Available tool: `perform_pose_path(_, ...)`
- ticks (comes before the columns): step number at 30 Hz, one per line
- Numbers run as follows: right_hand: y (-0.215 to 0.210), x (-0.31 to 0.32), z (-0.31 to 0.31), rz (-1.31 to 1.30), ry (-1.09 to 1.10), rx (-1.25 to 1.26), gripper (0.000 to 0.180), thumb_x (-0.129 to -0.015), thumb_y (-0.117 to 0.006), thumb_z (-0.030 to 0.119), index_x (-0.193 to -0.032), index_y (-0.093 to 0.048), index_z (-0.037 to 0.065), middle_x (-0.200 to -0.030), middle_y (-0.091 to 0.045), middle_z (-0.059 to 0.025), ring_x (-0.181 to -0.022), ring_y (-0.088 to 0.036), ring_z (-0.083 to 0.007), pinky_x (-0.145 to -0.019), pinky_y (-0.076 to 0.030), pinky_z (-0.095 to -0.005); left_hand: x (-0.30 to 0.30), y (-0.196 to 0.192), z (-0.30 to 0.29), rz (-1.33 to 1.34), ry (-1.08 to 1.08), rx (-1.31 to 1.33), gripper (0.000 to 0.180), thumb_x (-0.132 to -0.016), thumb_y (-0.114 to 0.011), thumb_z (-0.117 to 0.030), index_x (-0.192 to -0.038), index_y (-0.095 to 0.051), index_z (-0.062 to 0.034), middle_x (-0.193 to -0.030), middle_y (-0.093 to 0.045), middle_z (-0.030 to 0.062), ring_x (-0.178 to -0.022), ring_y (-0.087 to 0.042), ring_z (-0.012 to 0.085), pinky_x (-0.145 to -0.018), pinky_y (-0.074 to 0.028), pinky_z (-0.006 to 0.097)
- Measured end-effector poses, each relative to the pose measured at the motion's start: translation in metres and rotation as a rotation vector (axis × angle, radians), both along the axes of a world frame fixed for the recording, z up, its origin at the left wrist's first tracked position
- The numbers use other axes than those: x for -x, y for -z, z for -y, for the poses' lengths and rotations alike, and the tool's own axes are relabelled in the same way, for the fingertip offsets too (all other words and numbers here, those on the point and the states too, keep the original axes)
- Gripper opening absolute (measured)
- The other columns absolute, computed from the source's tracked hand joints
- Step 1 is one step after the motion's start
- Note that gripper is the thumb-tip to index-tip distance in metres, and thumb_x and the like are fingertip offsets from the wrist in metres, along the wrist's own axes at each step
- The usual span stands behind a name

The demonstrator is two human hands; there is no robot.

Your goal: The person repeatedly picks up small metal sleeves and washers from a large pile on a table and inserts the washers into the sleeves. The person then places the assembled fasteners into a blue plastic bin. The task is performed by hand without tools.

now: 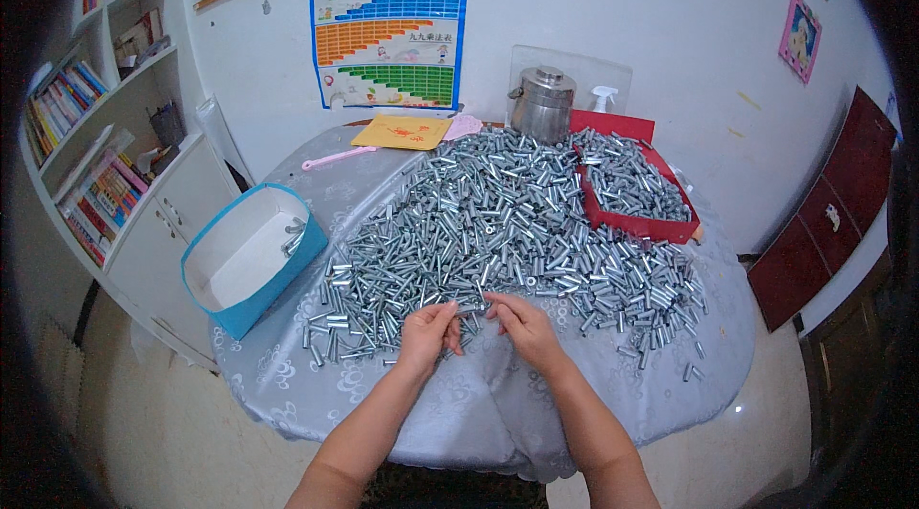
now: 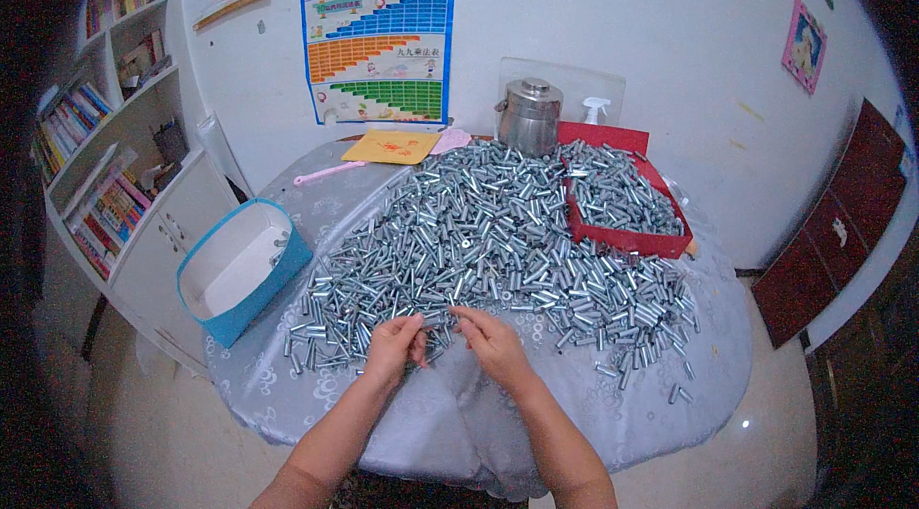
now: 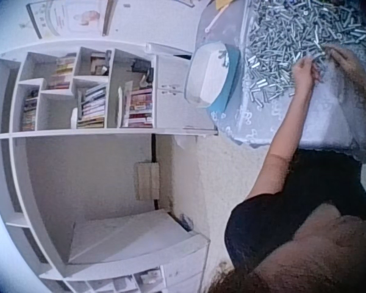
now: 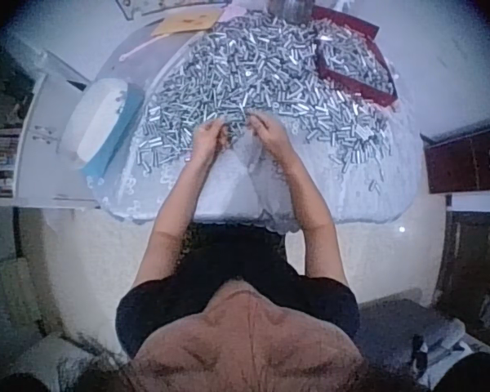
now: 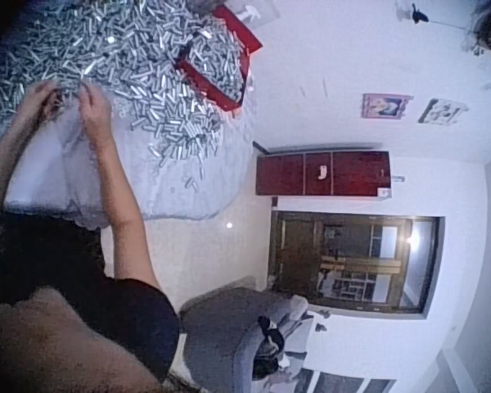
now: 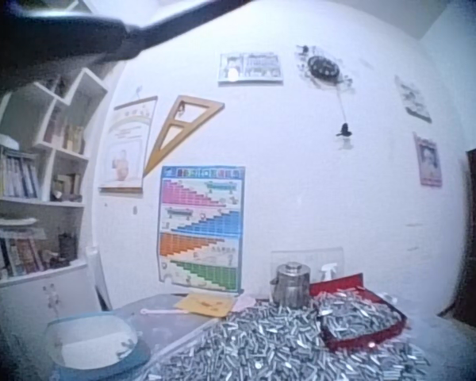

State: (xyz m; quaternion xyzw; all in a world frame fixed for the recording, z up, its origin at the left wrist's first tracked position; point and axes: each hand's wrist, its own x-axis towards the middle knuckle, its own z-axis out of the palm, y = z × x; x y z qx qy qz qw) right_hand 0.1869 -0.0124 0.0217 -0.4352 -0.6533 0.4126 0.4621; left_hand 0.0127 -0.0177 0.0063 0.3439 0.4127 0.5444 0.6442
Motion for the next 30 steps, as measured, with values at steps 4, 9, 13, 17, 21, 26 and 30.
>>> perform_pose_path(4,0.007,-0.007,-0.003,0.091,-0.115,0.085,0.026,-0.089,-0.044,0.019,-0.091,-0.06,-0.002,-0.079,-0.059,-0.0054,-0.063,-0.051,-0.0093,-0.058,-0.042,-0.0225,0.0,0.002,-0.001,0.01,-0.009,-0.001,0.026,-0.087,-0.052,-0.021,-0.075,-0.055,0.0011,-0.056,-0.051,0.0049,-0.042,-0.046,0.0112,-0.039,-0.045,0.028)
perform_pose_path(9,0.012,-0.009,-0.007,0.132,-0.149,0.036,0.027,-0.088,-0.045,0.024,-0.094,-0.061,0.003,-0.079,-0.061,-0.0058,-0.062,-0.054,-0.013,-0.058,-0.044,-0.0252,0.001,0.002,-0.001,-0.005,0.0,-0.018,0.026,-0.087,-0.052,-0.021,-0.075,-0.055,0.0013,-0.056,-0.051,0.0047,-0.042,-0.046,0.011,-0.04,-0.046,0.028)
perform_pose_path(13,0.007,-0.001,-0.001,0.019,-0.049,0.061,0.028,-0.088,-0.045,0.024,-0.088,-0.062,0.002,-0.076,-0.059,-0.0061,-0.061,-0.054,-0.0138,-0.058,-0.044,-0.0263,0.0,0.001,0.0,-0.01,-0.016,-0.007,0.025,-0.087,-0.052,-0.02,-0.074,-0.055,0.0012,-0.056,-0.05,0.0045,-0.042,-0.045,0.0108,-0.04,-0.046,0.028)
perform_pose_path(17,0.011,-0.008,-0.005,0.137,-0.102,0.046,0.028,-0.088,-0.044,0.023,-0.089,-0.062,0.002,-0.076,-0.06,-0.0068,-0.063,-0.056,-0.0141,-0.058,-0.044,-0.0264,0.003,0.003,-0.003,0.003,-0.054,-0.05,0.025,-0.087,-0.052,-0.019,-0.072,-0.055,0.0006,-0.057,-0.05,0.004,-0.042,-0.045,0.0105,-0.041,-0.047,0.028)
perform_pose_path(21,0.011,-0.007,-0.004,0.079,-0.016,0.035,0.027,-0.088,-0.045,0.022,-0.087,-0.063,0.002,-0.077,-0.06,-0.0073,-0.064,-0.056,-0.0147,-0.058,-0.045,-0.027,0.009,0.005,-0.008,0.017,-0.182,-0.082,0.02,-0.085,-0.054,-0.018,-0.077,-0.057,0.0007,-0.061,-0.054,0.0048,-0.045,-0.048,0.0104,-0.042,-0.047,0.027)
perform_pose_path(26,0.008,-0.012,-0.003,0.088,0.088,0.005,0.027,-0.087,-0.045,0.021,-0.084,-0.063,0.001,-0.077,-0.06,-0.0077,-0.063,-0.056,-0.0153,-0.058,-0.045,-0.0275,0.045,-0.017,-0.023,-0.032,-0.465,-0.158,0.016,-0.081,-0.059,-0.012,-0.09,-0.06,0.0021,-0.068,-0.058,0.0065,-0.052,-0.054,0.0112,-0.048,-0.047,0.024)
perform_pose_path(30,0.0,-0.013,-0.002,0.143,0.125,-0.058,0.023,-0.086,-0.047,0.018,-0.082,-0.062,0.001,-0.074,-0.058,-0.0091,-0.062,-0.055,-0.0172,-0.058,-0.043,-0.0282,0.119,-0.042,-0.038,-0.403,-0.774,-0.359,0.018,-0.08,-0.058,-0.009,-0.094,-0.063,0.0024,-0.071,-0.062,0.0079,-0.057,-0.055,0.0106,-0.05,-0.046,0.023)
